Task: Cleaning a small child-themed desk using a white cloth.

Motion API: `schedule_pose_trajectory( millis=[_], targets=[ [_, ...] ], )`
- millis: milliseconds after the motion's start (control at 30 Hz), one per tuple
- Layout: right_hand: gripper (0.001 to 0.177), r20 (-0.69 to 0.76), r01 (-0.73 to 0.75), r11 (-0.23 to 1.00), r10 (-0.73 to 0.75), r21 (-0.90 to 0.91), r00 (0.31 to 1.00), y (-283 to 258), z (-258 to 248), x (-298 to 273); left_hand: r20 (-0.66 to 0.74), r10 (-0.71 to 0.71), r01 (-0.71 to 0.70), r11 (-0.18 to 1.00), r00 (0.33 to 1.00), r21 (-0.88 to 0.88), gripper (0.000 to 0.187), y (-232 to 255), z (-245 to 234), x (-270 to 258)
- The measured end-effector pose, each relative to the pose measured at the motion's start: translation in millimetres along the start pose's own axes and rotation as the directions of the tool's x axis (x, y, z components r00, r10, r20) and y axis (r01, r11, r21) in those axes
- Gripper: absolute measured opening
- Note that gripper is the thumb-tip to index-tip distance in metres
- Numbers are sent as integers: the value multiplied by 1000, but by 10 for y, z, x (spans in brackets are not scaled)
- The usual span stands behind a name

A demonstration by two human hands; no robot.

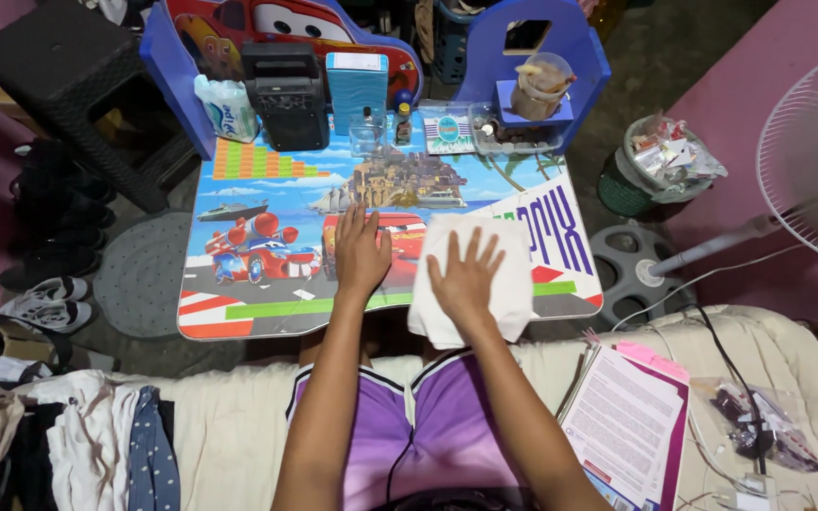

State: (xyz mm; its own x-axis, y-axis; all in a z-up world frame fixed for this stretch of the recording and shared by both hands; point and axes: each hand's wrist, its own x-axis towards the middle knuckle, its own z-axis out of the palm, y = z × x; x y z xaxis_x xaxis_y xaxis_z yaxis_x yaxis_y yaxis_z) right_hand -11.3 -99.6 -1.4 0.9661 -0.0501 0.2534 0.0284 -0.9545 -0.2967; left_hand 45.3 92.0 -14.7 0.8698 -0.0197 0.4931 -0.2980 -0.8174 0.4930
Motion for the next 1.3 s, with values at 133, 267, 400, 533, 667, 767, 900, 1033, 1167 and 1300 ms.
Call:
schedule_pose_trajectory(
  millis=[133,267,400,533,667,767,900,1033,1167,1300],
  targets=[
    [71,13,47,999,-47,20,999,-277,156,165,-4,-7,7,1000,1000,-21,46,27,-36,15],
    [68,-6,116,992,-116,50,993,-504,321,338,12,-49,50,993,999,-110,50,70,-111,45],
    [57,-35,184,964,-181,191,983,-632,399,463,-20,-66,62,984,998,-168,50,9,-55,17],
    [44,83,104,945,-136,311,987,-609,38,625,-4,-79,78,986,997,-151,46,36,-86,35],
    [32,71,-81,759,46,646,996,-431,-288,774,14,-76,77,991,997,-109,46,51,-92,43],
    [28,-34,1,810,23,586,999,-142,-279,893,-4,-69,68,991,998,-112,45,70,-102,42],
    [22,-201,211,804,-116,556,973,356,144,1007,-9,-60,59,994,998,-92,45,59,-77,32],
    [20,-135,106,664,-8,741,991,352,93,993,-19,-35,34,998,999,-52,46,95,-43,40],
    [19,-173,141,718,-29,681,984,357,127,996,99,-115,106,990,988,93,62,130,98,81],
    [18,-210,183,739,-58,649,976,384,124,1001,198,-257,206,947,946,248,74,493,52,210]
  ],
)
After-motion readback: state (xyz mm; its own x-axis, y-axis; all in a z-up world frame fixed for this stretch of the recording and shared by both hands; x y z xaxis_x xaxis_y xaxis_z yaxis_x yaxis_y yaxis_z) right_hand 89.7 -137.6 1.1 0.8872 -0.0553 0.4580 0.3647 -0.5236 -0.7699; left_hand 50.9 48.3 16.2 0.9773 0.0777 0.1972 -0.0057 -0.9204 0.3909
